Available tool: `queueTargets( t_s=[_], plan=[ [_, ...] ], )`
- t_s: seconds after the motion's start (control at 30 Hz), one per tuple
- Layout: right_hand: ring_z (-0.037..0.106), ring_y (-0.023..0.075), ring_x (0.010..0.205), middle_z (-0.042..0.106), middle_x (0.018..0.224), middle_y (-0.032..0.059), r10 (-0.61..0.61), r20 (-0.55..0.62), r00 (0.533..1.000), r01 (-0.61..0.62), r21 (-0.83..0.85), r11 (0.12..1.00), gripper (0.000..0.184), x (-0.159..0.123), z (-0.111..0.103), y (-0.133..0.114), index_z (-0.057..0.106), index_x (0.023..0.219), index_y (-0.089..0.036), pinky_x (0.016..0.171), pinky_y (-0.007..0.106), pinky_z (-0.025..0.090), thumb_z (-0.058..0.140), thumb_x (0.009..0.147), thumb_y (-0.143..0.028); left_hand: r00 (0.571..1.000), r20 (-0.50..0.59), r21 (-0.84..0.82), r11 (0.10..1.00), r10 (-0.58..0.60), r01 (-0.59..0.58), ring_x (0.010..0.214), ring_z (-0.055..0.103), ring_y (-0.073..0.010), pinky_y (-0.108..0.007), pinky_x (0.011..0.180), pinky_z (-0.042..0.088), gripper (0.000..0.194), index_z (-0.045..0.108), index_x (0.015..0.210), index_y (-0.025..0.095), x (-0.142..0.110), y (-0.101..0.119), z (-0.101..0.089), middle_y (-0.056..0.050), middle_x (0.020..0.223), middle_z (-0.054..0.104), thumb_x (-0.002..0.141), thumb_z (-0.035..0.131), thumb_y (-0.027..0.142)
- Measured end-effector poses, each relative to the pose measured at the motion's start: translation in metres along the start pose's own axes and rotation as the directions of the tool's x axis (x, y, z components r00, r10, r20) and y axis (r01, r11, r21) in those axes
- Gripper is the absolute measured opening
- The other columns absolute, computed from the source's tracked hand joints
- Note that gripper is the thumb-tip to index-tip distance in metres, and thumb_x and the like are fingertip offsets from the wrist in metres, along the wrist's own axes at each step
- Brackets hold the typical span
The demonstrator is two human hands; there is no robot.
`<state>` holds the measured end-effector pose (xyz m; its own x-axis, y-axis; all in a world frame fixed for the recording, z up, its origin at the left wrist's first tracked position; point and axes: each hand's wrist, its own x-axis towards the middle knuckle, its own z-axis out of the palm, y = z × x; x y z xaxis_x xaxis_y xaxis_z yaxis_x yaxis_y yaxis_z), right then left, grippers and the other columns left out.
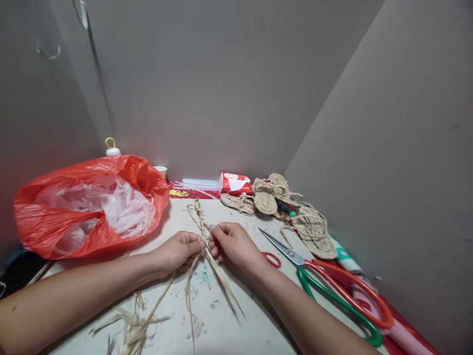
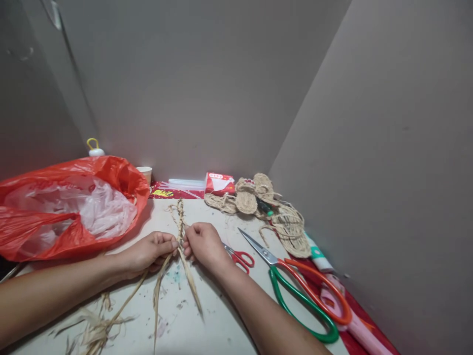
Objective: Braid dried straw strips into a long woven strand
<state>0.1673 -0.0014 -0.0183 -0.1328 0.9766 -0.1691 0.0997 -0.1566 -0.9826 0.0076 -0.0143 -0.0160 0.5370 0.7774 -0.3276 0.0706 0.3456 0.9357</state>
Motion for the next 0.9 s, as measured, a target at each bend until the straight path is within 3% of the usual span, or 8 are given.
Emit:
queueTargets(
  t_s=[0.13,0.23,0.33,0.47,0.63,0.73,0.9],
  plan=[
    [0.050,0.0089,0.034,0.056,0.042,0.0013,0.064,0.148,0.987,-0.054,-0.068,0.996,0.039,-0.004,0.003,0.003,0.058,0.054,-0.014,0.033,0.017,0.038,0.054,0.081,-0.042,0.999,-0.003,0.002,0.999,0.033,-0.033,0.036,0.018,-0.0038,-0.022,0.035,0.011,0.034,0.049,0.067,0.017,0.000,0.001,0.001,0.009,0.045,0.033,0.079,0.056,0.047],
    [0.055,0.0114,0.038,0.062,0.050,0.0039,0.178,0.271,0.946,-0.175,-0.035,0.984,0.039,-0.010,0.007,0.001,0.057,0.060,-0.015,0.036,0.020,0.042,0.050,0.083,-0.045,0.997,0.024,0.000,0.997,0.072,-0.072,0.035,0.019,-0.0032,-0.023,0.036,0.011,0.034,0.050,0.065,0.016,0.000,0.001,0.001,0.006,0.047,0.043,0.080,0.055,0.045],
    [0.042,0.0070,0.032,0.057,0.049,-0.0023,0.236,0.367,0.900,-0.271,0.044,0.962,0.031,-0.016,0.007,-0.005,0.051,0.068,-0.019,0.031,0.017,0.034,0.053,0.082,-0.045,0.996,0.015,0.005,0.996,0.088,-0.088,0.035,0.019,-0.0035,-0.025,0.036,0.010,0.031,0.049,0.064,0.016,0.001,-0.002,0.000,0.005,0.046,0.043,0.080,0.055,0.041],
    [0.021,0.0037,0.036,0.036,0.046,-0.0101,0.181,0.379,0.908,-0.202,0.016,0.979,0.034,-0.017,0.001,-0.010,0.043,0.064,-0.020,0.030,0.014,0.014,0.058,0.079,-0.046,0.997,-0.047,-0.002,0.998,0.061,-0.061,0.035,0.017,-0.0041,-0.025,0.036,0.009,0.032,0.045,0.063,0.018,0.002,-0.005,-0.002,0.010,0.042,0.029,0.079,0.057,0.044],
    [0.020,0.0041,0.039,0.032,0.048,-0.0092,0.170,0.371,0.913,-0.129,-0.134,0.983,0.037,-0.013,-0.006,-0.010,0.047,0.060,-0.018,0.033,0.017,0.013,0.063,0.074,-0.048,0.997,0.043,-0.051,0.997,0.058,-0.055,0.036,0.018,-0.0041,-0.023,0.036,0.012,0.030,0.050,0.068,0.017,0.001,-0.002,-0.005,0.010,0.043,0.030,0.076,0.061,0.044],
    [0.018,0.0045,0.038,0.030,0.045,-0.0096,0.201,0.394,0.897,-0.155,-0.145,0.977,0.037,-0.011,-0.008,-0.008,0.052,0.061,-0.017,0.032,0.018,0.012,0.059,0.076,-0.050,0.992,0.126,-0.087,0.996,0.030,-0.019,0.038,0.015,-0.0039,-0.022,0.037,0.010,0.028,0.055,0.072,0.015,-0.001,0.002,-0.007,0.010,0.044,0.026,0.077,0.061,0.042],
    [0.016,0.0038,0.038,0.031,0.045,-0.0100,0.267,0.451,0.851,-0.290,-0.019,0.957,0.037,-0.008,-0.010,-0.006,0.044,0.059,-0.019,0.033,0.017,0.009,0.062,0.075,-0.047,0.983,0.179,-0.105,0.994,0.037,-0.018,0.037,0.019,-0.0039,-0.021,0.037,0.013,0.023,0.049,0.072,0.017,0.000,0.004,-0.013,0.010,0.045,0.029,0.077,0.061,0.036]
  ],
)
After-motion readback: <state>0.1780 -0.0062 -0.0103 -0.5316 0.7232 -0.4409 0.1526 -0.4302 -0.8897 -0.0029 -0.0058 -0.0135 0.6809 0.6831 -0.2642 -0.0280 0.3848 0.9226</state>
